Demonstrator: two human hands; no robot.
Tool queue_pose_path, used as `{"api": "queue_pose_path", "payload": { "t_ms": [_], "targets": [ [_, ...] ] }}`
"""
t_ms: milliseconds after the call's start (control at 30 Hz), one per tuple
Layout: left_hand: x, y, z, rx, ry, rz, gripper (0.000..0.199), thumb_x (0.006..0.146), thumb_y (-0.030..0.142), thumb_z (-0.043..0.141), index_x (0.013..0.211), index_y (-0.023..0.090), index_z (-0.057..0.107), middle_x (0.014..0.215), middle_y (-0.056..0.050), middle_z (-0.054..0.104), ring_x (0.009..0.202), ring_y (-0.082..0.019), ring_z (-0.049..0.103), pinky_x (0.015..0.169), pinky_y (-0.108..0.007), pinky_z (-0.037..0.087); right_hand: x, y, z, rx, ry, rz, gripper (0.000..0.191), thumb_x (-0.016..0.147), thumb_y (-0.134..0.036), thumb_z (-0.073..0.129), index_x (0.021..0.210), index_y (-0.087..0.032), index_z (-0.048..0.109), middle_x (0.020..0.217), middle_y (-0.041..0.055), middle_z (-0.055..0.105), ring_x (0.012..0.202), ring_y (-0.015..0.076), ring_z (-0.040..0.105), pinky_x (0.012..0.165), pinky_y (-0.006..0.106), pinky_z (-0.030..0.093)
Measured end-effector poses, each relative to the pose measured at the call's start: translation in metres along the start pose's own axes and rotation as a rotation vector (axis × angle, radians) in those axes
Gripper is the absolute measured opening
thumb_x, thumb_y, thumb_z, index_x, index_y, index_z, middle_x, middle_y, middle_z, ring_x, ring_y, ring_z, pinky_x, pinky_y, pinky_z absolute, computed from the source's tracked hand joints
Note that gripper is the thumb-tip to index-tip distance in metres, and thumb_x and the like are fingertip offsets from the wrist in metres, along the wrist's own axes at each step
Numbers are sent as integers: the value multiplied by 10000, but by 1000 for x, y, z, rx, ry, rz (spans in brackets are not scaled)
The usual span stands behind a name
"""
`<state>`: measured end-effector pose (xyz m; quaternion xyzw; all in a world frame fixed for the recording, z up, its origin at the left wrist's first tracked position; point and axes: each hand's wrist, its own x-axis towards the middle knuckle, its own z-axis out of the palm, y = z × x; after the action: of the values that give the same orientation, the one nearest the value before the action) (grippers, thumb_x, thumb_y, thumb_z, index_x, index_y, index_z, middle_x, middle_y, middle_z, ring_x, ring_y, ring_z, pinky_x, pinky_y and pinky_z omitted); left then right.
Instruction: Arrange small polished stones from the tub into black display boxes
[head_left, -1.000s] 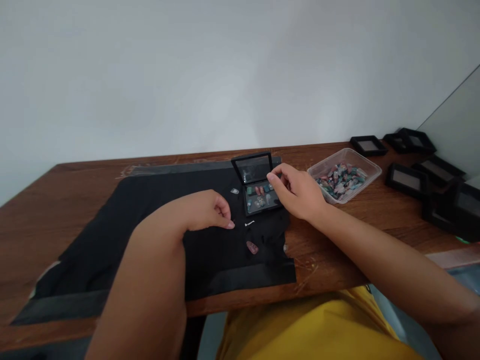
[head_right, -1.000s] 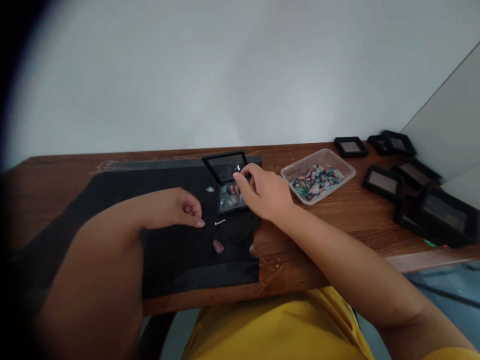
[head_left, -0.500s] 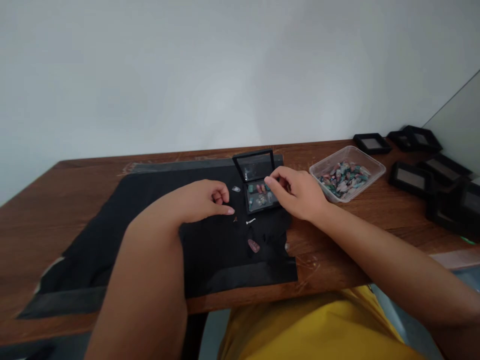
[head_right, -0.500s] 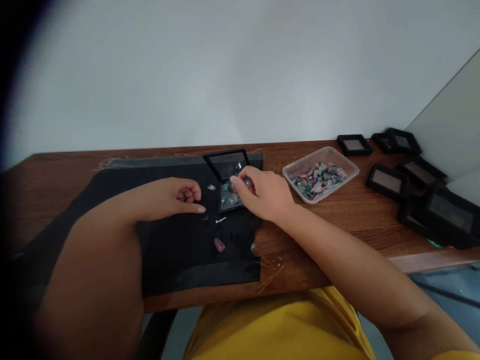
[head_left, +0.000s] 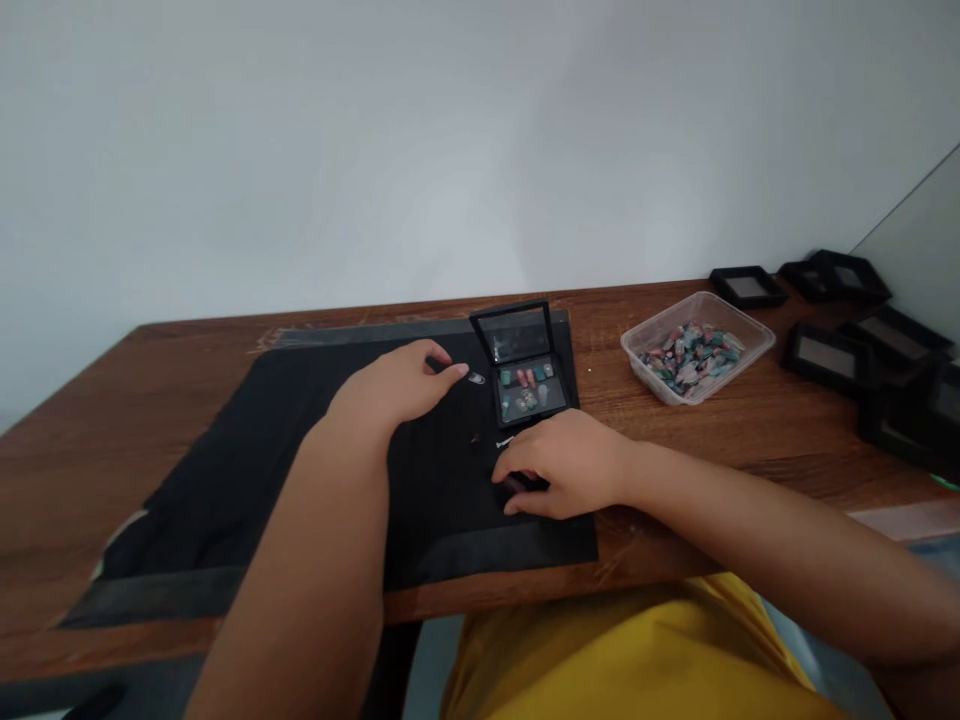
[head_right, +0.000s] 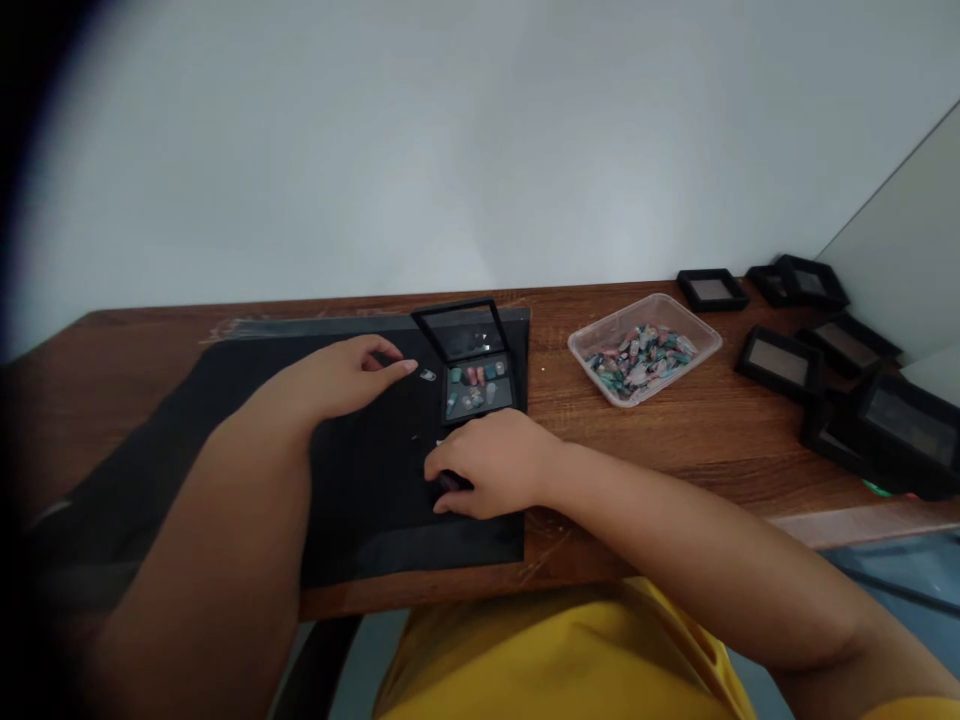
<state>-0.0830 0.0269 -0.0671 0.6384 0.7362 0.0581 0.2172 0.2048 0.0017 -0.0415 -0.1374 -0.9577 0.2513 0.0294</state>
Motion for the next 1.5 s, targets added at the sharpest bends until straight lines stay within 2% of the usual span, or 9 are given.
{"api": "queue_pose_path", "payload": {
  "t_ms": [100,233,400,533,700,833,1067,1300,1500],
  "targets": [
    [-7,17,1,21,128,-146,582,879,739,567,1204,273,690,977,-93,739,798,-268,653,676,-356,421,-1,2,-2,-4,17,11,170,931,-307,748,1057,-198,782,953,29,788,867,177,703,652,276,416],
    [-12,32,1,15,89,-123,574,852,714,591,1210,285,723,980,-80,728,805,-263,651,686,-347,419,-1,1,-3,-26,18,5,148,940,-239,712,1061,-196,787,986,34,791,904,181,709,670,281,438],
    [-10,33,2,47,69,-28,553,816,648,647,1228,292,741,933,-41,720,759,-227,640,666,-323,408,-2,0,-5,-1,24,-5,208,947,-164,643,1105,-198,774,1041,30,799,933,178,715,704,284,453],
    [-9,33,5,34,92,6,447,811,580,688,1136,286,775,943,-39,745,777,-215,647,665,-314,423,-6,7,-15,-34,124,46,218,967,-171,621,1134,-214,753,1133,42,796,1017,188,720,755,280,462],
    [-10,37,6,-27,100,28,291,782,498,735,983,299,802,1027,-32,774,894,-235,679,756,-325,465,-13,24,-32,-175,303,228,236,1006,-197,549,1147,-220,737,1209,60,783,1044,217,718,784,303,445],
    [-12,41,4,-45,70,26,222,781,464,726,900,289,791,950,-10,782,855,-226,676,746,-324,452,-15,32,-38,-260,358,380,253,1004,-188,503,1135,-217,717,1115,58,796,963,221,707,728,306,399],
    [-15,46,1,-12,68,6,240,778,490,700,852,278,786,897,-9,781,808,-221,672,717,-332,437,-11,27,-34,-325,261,511,243,974,-204,512,1101,-212,720,1068,82,804,916,258,719,650,331,327],
    [-16,44,-2,-54,97,-32,264,812,489,676,914,260,759,963,-33,785,878,-245,701,776,-352,454,-9,26,-31,-290,270,545,230,886,-198,578,997,-236,776,986,66,808,890,255,705,654,331,346],
    [-17,46,-2,-55,122,-11,215,824,387,640,938,243,753,957,-54,776,846,-245,694,771,-367,458,-6,27,-32,-183,324,582,186,875,-225,610,884,-231,795,837,29,789,796,210,689,654,311,371]
  ]
}}
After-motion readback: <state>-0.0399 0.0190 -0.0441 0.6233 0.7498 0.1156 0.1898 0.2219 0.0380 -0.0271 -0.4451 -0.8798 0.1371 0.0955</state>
